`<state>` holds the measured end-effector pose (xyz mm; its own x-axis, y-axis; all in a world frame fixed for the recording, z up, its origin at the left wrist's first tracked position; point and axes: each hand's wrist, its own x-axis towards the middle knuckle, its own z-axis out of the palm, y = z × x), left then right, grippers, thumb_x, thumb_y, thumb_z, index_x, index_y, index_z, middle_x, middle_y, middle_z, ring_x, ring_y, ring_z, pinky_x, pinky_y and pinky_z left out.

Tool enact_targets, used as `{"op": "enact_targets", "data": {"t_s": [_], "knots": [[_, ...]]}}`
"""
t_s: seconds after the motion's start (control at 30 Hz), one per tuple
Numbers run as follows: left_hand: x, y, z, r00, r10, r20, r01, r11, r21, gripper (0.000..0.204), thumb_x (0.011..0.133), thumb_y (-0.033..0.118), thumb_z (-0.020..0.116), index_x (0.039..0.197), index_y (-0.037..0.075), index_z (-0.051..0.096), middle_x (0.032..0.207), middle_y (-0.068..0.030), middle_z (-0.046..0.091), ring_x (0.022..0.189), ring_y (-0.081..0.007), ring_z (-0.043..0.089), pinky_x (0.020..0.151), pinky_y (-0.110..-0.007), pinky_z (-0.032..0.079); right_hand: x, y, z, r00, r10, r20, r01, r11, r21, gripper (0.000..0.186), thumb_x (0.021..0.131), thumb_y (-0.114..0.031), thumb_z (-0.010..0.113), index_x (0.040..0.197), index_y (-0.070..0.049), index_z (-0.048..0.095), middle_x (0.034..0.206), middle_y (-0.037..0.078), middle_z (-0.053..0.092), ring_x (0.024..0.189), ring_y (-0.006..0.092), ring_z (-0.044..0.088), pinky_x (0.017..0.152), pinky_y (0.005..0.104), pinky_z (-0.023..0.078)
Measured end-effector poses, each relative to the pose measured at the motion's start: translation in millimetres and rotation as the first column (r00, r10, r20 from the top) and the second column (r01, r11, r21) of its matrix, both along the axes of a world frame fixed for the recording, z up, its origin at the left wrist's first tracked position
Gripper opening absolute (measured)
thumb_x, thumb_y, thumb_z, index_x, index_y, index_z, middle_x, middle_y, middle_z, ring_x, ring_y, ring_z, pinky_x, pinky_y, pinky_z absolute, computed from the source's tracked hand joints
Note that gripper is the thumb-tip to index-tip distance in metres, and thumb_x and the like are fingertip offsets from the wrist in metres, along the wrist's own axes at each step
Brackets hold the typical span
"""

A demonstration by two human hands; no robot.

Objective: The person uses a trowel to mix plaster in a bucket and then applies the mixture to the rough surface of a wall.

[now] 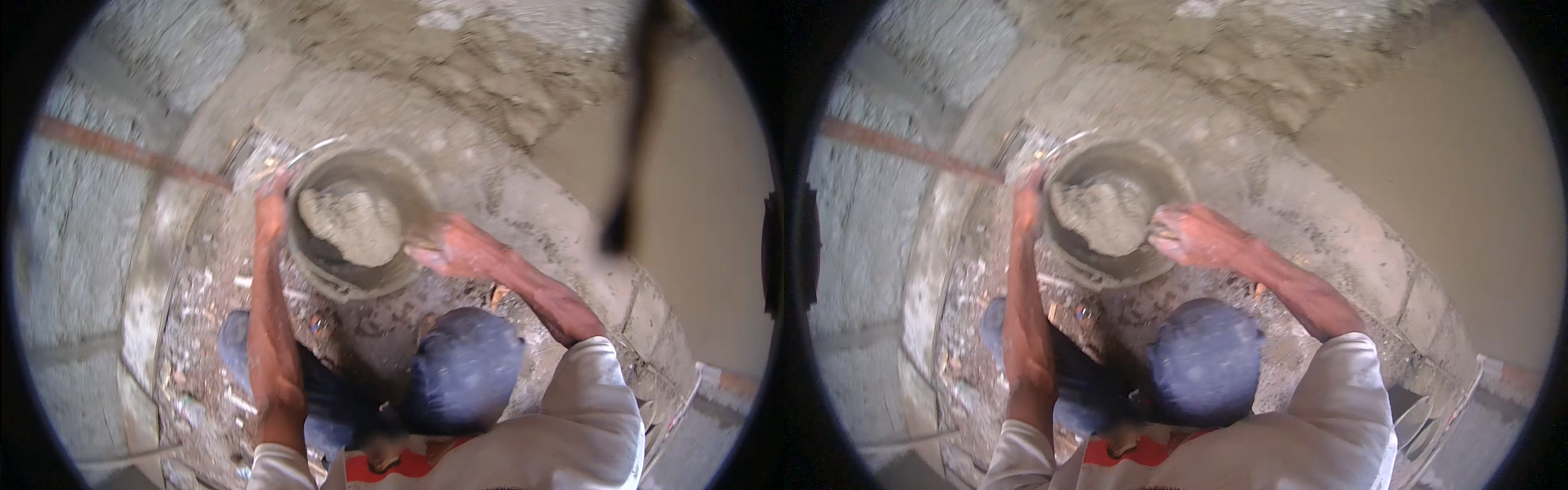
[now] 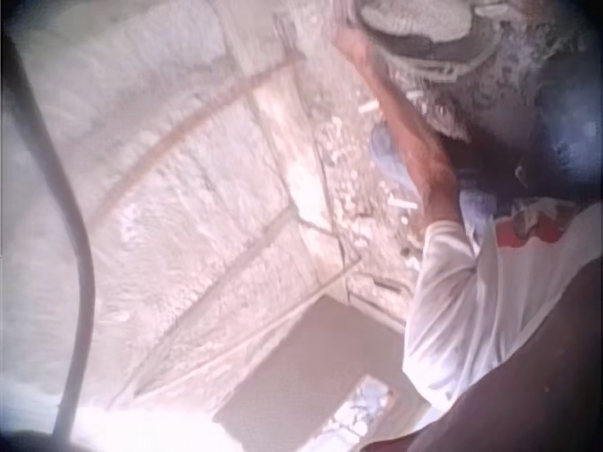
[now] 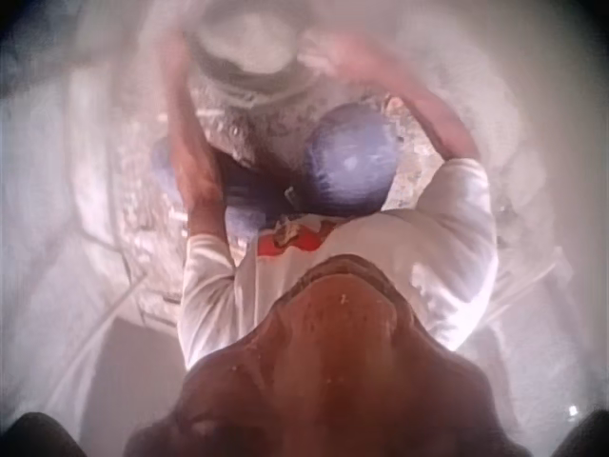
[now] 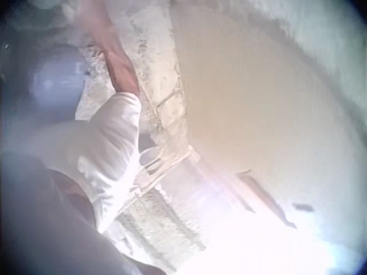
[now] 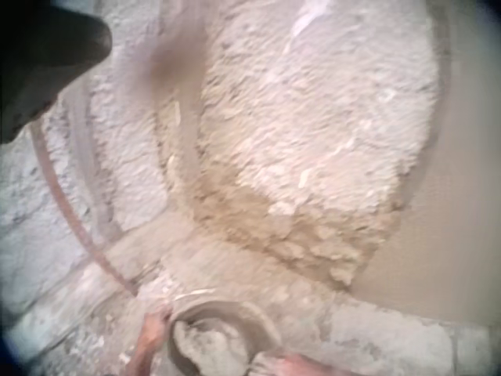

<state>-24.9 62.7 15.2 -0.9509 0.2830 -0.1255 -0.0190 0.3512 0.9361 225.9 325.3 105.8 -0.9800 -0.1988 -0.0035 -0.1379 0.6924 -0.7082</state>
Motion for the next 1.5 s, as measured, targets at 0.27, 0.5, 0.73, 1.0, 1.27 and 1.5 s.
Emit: {"op": "enact_targets", "data": {"t_s": [0.27,0.5,0.73,1.0,1.27,1.5], "knots": [[4.6,19.0,11.6,0.999,0.003,-0.044,-0.004,1.000,-0.023,0.054,0.106,0.043,0.049,0.106,-0.006,0.072,0.100,-0.0113,0.071,0.091,-0.0182,0.059,0.084,-0.039,0.048,15.2,97.3,141.9,0.866,-0.098,0.490,0.278,0.909,-0.310,0.029,0.097,-0.030,0.069,0.109,-0.004,0.071,0.077,0.010,0.070,0.056,0.0163,0.065,0.052,0.0325,0.057],[-2.7,20.1,-6.4,0.999,0.036,0.017,-0.038,0.996,0.080,0.056,0.105,0.044,0.050,0.110,-0.008,0.071,0.098,-0.0151,0.072,0.090,-0.0214,0.060,0.084,-0.039,0.050,22.3,255.2,201.3,0.608,-0.789,0.089,0.788,0.587,-0.186,0.023,0.102,-0.030,0.058,0.100,-0.008,0.062,0.061,-0.008,0.043,0.044,0.0050,0.036,0.036,0.0230,0.030],[8.7,25.7,2.7,0.995,0.035,-0.098,-0.050,0.987,-0.151,0.059,0.106,0.046,0.046,0.117,-0.007,0.069,0.106,-0.0221,0.073,0.093,-0.0314,0.063,0.093,-0.043,0.047,93.6,205.9,133.4,0.561,-0.799,0.215,0.824,0.515,-0.237,0.037,0.101,-0.036,0.060,0.089,-0.001,0.065,0.068,0.003,0.058,0.042,0.0098,0.048,0.040,0.0246,0.039],[63.4,59.1,56.0,0.983,-0.179,-0.048,0.167,0.968,-0.186,0.058,0.105,0.050,0.049,0.108,-0.004,0.071,0.090,-0.0171,0.070,0.087,-0.0270,0.062,0.087,-0.042,0.049,42.5,20.1,-125.3,0.945,-0.314,-0.089,0.326,0.900,0.290,0.037,0.097,-0.027,0.059,0.125,-0.002,0.060,0.109,0.023,0.069,0.094,0.0358,0.072,0.076,0.0505,0.058],[71.3,38.7,48.3,0.981,-0.188,-0.038,0.187,0.982,-0.019,0.056,0.105,0.047,0.053,0.123,-0.003,0.069,0.110,-0.0196,0.074,0.105,-0.0241,0.066,0.097,-0.037,0.049,-19.8,-26.6,-147.0,0.968,0.045,0.245,-0.195,0.751,0.631,0.031,0.095,-0.009,0.053,0.123,0.002,0.061,0.095,0.021,0.071,0.079,0.0350,0.073,0.069,0.0453,0.061],[87.0,46.2,61.0,0.981,-0.184,-0.059,0.179,0.980,-0.081,0.052,0.105,0.044,0.054,0.116,-0.004,0.070,0.098,-0.0165,0.074,0.093,-0.0212,0.066,0.087,-0.038,0.051,8.7,11.0,-123.9,0.985,0.052,0.165,-0.156,0.683,0.714,0.024,0.091,-0.010,0.056,0.106,-0.001,0.072,0.088,0.019,0.073,0.079,0.0335,0.075,0.065,0.0443,0.060]]}}
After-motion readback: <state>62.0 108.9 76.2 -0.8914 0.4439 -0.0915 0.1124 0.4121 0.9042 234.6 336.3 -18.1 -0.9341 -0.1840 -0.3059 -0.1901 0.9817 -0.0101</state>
